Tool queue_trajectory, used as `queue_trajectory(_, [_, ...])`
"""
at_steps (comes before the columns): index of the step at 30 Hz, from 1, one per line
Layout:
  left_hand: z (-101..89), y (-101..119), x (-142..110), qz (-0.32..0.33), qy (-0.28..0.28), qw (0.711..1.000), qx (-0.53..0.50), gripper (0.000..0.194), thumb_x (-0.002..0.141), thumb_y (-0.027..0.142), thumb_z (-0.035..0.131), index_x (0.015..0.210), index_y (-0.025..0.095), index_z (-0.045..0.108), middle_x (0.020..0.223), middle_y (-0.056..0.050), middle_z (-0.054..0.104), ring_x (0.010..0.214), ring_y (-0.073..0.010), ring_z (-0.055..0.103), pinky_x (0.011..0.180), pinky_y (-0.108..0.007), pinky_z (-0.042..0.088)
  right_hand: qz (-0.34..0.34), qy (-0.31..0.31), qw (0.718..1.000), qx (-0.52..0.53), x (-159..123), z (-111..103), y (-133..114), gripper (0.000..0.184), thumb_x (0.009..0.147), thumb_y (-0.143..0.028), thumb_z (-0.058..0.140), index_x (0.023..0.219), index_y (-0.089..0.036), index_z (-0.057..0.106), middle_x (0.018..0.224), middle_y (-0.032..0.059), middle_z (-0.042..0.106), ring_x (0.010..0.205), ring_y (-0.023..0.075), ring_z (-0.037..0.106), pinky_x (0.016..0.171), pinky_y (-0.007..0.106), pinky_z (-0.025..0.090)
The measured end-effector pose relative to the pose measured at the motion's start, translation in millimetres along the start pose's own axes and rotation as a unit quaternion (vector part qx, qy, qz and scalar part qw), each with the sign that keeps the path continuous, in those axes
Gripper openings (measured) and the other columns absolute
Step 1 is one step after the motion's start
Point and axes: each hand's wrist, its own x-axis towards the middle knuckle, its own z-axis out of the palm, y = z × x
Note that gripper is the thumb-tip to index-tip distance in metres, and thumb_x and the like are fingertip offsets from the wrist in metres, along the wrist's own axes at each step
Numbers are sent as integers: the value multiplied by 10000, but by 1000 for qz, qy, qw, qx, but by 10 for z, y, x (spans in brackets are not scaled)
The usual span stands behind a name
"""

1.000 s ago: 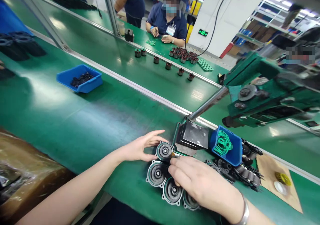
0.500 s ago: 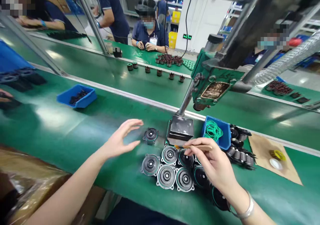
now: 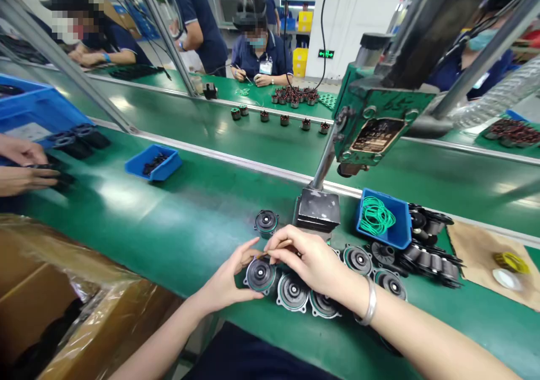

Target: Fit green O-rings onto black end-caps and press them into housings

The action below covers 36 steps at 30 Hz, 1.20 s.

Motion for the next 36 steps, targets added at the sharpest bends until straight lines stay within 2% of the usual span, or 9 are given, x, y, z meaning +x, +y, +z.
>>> queue_trajectory(8, [2, -47, 9, 1, -8, 1000, -13, 1045, 693, 275, 867, 1506, 268, 211, 1324, -99, 557, 1255, -272, 559, 1134, -466, 386, 13, -115, 992, -45, 232, -107, -40, 135, 1008, -310, 507, 990, -190, 567, 910, 0, 671, 833, 90, 674, 759, 200, 511])
queue_trajectory(12, [-7, -50, 17, 4, -11, 1000, -12, 1039, 706, 273, 855, 1511, 258, 198, 1286, -91, 578, 1220, -262, 579, 1109, -451, 414, 34, -129, 986, -97, 303, -149, -85, 130, 1010, -310, 496, 1000, -195, 557, 935, 6, 663, 828, 105, 650, 762, 227, 500])
queue_trajectory(15, [3, -87, 8, 11, -10, 1000, -11, 1027, 728, 246, 836, 1514, 268, 175, 1286, -80, 580, 1209, -238, 583, 1115, -429, 409, 54, -108, 981, -151, 234, -113, -135, 83, 1006, -288, 491, 1006, -210, 519, 879, -13, 651, 767, 109, 621, 719, 231, 479])
queue_trajectory(20, [33, -141, 9, 34, -11, 999, -4, 1019, 754, 212, 808, 1519, 276, 139, 1297, -80, 573, 1221, -232, 577, 1114, -422, 410, 77, -35, 972, -218, -94, 71, -204, 13, 999, -231, 476, 991, -226, 467, 763, -46, 598, 640, 97, 565, 620, 212, 435])
queue_trajectory(26, [53, -138, 25, 69, -10, 997, 16, 980, 763, 170, 776, 1514, 247, 151, 1256, -83, 604, 1195, -239, 594, 1082, -416, 441, 48, 59, 977, -197, -446, 440, -245, 21, 1001, -237, 505, 993, -238, 486, 757, -51, 633, 634, 77, 630, 613, 170, 493])
queue_trajectory(29, [50, -147, 18, 80, -10, 996, 30, 978, 766, 157, 761, 1525, 244, 149, 1274, -90, 596, 1191, -244, 597, 1071, -416, 457, -7, 127, 976, -177, -462, 551, -303, 48, 996, -253, 526, 983, -242, 482, 794, -36, 684, 686, 82, 690, 649, 157, 540])
queue_trajectory(32, [46, -140, 10, 83, -7, 996, 41, 1004, 772, 205, 780, 1535, 267, 129, 1287, -81, 590, 1175, -239, 606, 1058, -411, 470, -52, 195, 958, -205, -392, 568, -319, 83, 970, -233, 571, 989, -242, 490, 877, -1, 720, 801, 107, 727, 705, 164, 571])
queue_trajectory(34, [42, -127, 9, 89, -8, 995, 41, 1031, 768, 224, 795, 1539, 288, 113, 1281, -65, 595, 1166, -230, 610, 1057, -398, 468, -71, 197, 947, -242, -336, 564, -268, 110, 951, -215, 600, 1005, -240, 507, 934, 19, 725, 863, 122, 727, 755, 181, 580])
queue_trajectory(36, [36, -115, 10, 96, -8, 994, 42, 1049, 767, 221, 796, 1544, 302, 96, 1273, -54, 601, 1166, -224, 611, 1057, -387, 464, -87, 159, 945, -270, -292, 569, -185, 118, 950, -205, 598, 1033, -235, 521, 975, 35, 718, 897, 136, 717, 798, 213, 583])
